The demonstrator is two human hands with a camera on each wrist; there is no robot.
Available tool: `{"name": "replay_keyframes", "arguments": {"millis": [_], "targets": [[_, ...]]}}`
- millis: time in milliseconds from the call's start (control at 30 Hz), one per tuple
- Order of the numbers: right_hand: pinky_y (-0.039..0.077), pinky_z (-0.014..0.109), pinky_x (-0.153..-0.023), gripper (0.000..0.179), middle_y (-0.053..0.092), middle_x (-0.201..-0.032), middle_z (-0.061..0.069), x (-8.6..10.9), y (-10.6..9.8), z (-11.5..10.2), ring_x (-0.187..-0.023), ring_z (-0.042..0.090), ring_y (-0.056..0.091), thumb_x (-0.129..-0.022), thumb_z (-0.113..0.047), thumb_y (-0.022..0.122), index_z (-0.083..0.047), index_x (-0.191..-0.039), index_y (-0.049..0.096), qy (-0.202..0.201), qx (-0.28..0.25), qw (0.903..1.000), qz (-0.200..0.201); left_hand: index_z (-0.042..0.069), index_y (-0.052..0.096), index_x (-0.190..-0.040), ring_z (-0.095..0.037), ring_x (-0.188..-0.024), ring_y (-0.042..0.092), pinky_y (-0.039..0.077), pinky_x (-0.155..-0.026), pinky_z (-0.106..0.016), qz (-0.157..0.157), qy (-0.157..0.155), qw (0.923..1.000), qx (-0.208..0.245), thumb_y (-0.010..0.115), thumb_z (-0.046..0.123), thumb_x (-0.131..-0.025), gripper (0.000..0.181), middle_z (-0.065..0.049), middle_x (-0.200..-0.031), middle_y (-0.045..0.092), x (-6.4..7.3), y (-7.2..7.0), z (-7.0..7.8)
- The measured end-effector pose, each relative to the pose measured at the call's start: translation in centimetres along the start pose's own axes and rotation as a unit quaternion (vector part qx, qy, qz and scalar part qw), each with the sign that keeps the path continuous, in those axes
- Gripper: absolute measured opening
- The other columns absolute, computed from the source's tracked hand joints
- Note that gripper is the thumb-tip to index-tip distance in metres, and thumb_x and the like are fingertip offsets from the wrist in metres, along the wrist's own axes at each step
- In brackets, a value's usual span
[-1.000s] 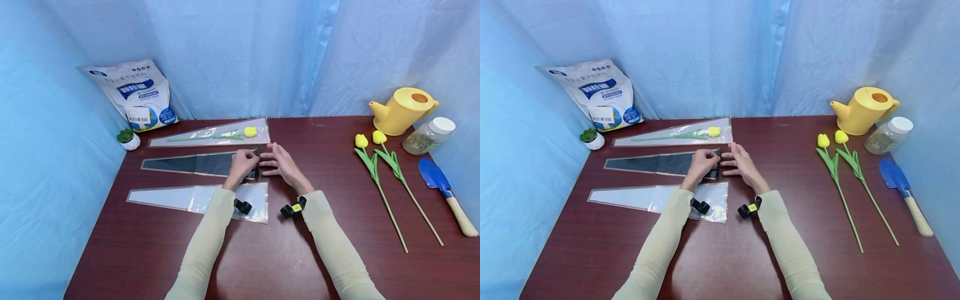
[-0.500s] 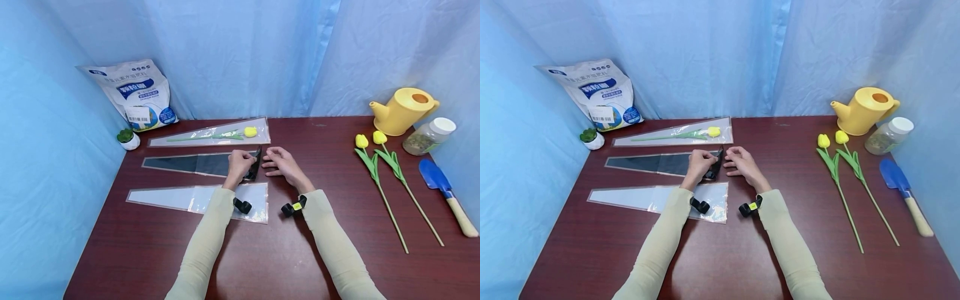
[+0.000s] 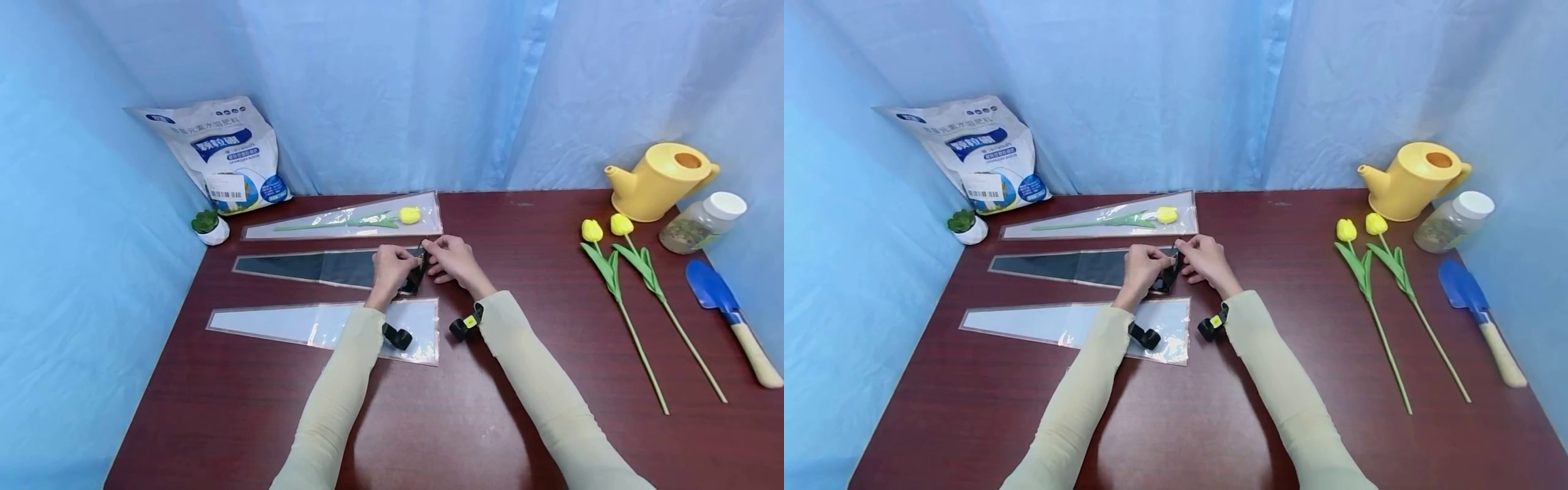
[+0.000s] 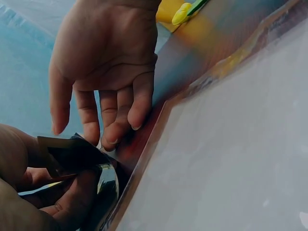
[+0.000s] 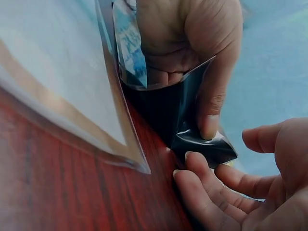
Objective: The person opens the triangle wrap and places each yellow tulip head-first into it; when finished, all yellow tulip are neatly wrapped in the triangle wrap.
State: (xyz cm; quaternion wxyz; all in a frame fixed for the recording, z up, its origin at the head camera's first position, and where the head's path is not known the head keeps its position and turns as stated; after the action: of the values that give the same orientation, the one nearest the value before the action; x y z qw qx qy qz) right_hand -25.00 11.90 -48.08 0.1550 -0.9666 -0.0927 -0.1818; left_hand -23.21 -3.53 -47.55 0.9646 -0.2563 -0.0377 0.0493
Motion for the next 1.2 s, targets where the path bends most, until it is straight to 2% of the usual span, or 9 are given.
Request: {"name": "replay_keyframes", "arguments": {"millis": [233,367,500,633,733,867,900,1067,1200], "targets": [[0.061,0.036,-0.058,0.038,0.064,-0.090,0.011,-0.4,-0.1,-0.2,-0.060,0.013,0.069,-0.101,-0.037,0.055,-0.004,-0.118,0.059,0.010,0.004,0.9999,0.008,0.005,0.079,-0.071,-0.025,-0.087,0.068,0.050,-0.076,-0.028,0.003,-0.006,0.9999,0.009,0.082,0.017,-0.081,0.016,-0.009,-0.082,0.078,0.0,0.0,-0.1],[0.061,0.035,-0.057,0.035,0.064,-0.086,0.010,-0.5,-0.2,-0.1,-0.058,0.012,0.069,-0.102,-0.033,0.055,-0.002,-0.117,0.059,0.010,-0.018,0.9997,0.011,0.004,0.079,-0.073,-0.017,-0.079,0.063,0.044,-0.069,-0.022,-0.002,-0.017,0.9989,0.044,0.082,0.020,-0.081,0.019,-0.009,-0.079,0.076,-0.1,0.1,-0.4],[0.061,0.034,-0.058,0.034,0.064,-0.082,0.009,-0.6,-0.4,0.2,-0.057,0.012,0.069,-0.102,-0.031,0.056,-0.001,-0.116,0.059,0.005,-0.033,0.9994,0.012,0.001,0.077,-0.075,-0.010,-0.071,0.055,0.042,-0.065,-0.020,-0.012,-0.030,0.9955,0.090,0.080,0.021,-0.084,0.021,-0.004,-0.074,0.072,-0.2,0.0,-0.6],[0.062,0.034,-0.060,0.032,0.064,-0.081,0.008,-0.6,-0.7,0.4,-0.058,0.012,0.070,-0.102,-0.030,0.056,-0.001,-0.115,0.060,-0.002,-0.034,0.9994,0.012,0.001,0.075,-0.074,-0.008,-0.069,0.052,0.041,-0.063,-0.019,-0.021,-0.046,0.9928,0.109,0.077,0.020,-0.086,0.022,0.002,-0.072,0.065,-0.3,-0.1,-0.6],[0.061,0.034,-0.059,0.031,0.064,-0.079,0.007,-0.6,-0.9,0.5,-0.058,0.012,0.070,-0.102,-0.027,0.056,0.001,-0.114,0.060,-0.003,-0.039,0.9991,0.013,-0.003,0.073,-0.078,-0.006,-0.063,0.057,0.048,-0.059,-0.019,-0.042,-0.074,0.9822,0.167,0.072,0.013,-0.088,0.019,0.003,-0.070,0.064,-0.4,-0.1,-0.6],[0.061,0.033,-0.060,0.028,0.063,-0.080,0.007,-0.6,-1.1,0.5,-0.058,0.012,0.070,-0.102,-0.023,0.055,0.002,-0.114,0.060,-0.006,-0.041,0.9991,0.014,-0.010,0.072,-0.088,-0.011,-0.056,0.065,0.057,-0.055,-0.023,-0.066,-0.110,0.9615,0.243,0.063,0.005,-0.089,0.018,-0.003,-0.069,0.066,-0.4,-0.1,-0.6],[0.061,0.032,-0.060,0.027,0.064,-0.081,0.007,-0.5,-1.2,0.6,-0.058,0.011,0.070,-0.102,-0.022,0.055,0.002,-0.113,0.060,-0.007,-0.040,0.9991,0.013,-0.011,0.072,-0.089,-0.010,-0.056,0.065,0.057,-0.055,-0.023,-0.068,-0.114,0.9602,0.246,0.062,0.004,-0.089,0.019,-0.003,-0.070,0.066,-0.4,-0.1,-0.6],[0.062,0.032,-0.061,0.024,0.064,-0.086,0.007,-0.1,-1.5,0.6,-0.063,0.010,0.069,-0.099,-0.020,0.059,0.001,-0.111,0.061,-0.015,-0.019,0.9997,-0.001,-0.011,0.073,-0.091,-0.010,-0.055,0.064,0.056,-0.054,-0.022,-0.067,-0.121,0.9587,0.249,0.061,0.003,-0.088,0.020,-0.005,-0.070,0.066,-0.4,-0.1,-0.5],[0.061,0.033,-0.059,0.025,0.065,-0.084,0.004,0.5,-1.7,0.7,-0.065,0.011,0.066,-0.097,-0.023,0.063,-0.002,-0.110,0.061,-0.015,0.024,0.9993,-0.026,-0.008,0.075,-0.090,-0.009,-0.054,0.058,0.053,-0.052,-0.020,-0.056,-0.114,0.9648,0.230,0.061,0.002,-0.088,0.018,-0.002,-0.067,0.063,-0.4,-0.2,-0.3]]}}
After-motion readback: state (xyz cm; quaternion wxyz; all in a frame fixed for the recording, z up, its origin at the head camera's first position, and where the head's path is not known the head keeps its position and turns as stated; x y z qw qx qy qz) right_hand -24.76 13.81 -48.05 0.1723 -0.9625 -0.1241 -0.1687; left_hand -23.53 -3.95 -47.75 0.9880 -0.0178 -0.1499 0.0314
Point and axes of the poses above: each hand's wrist, its own x-axis away from the middle knuckle, its own y-axis out of the palm, z = x × y, the point moved 2 cm from there along -x, towards the middle knuckle
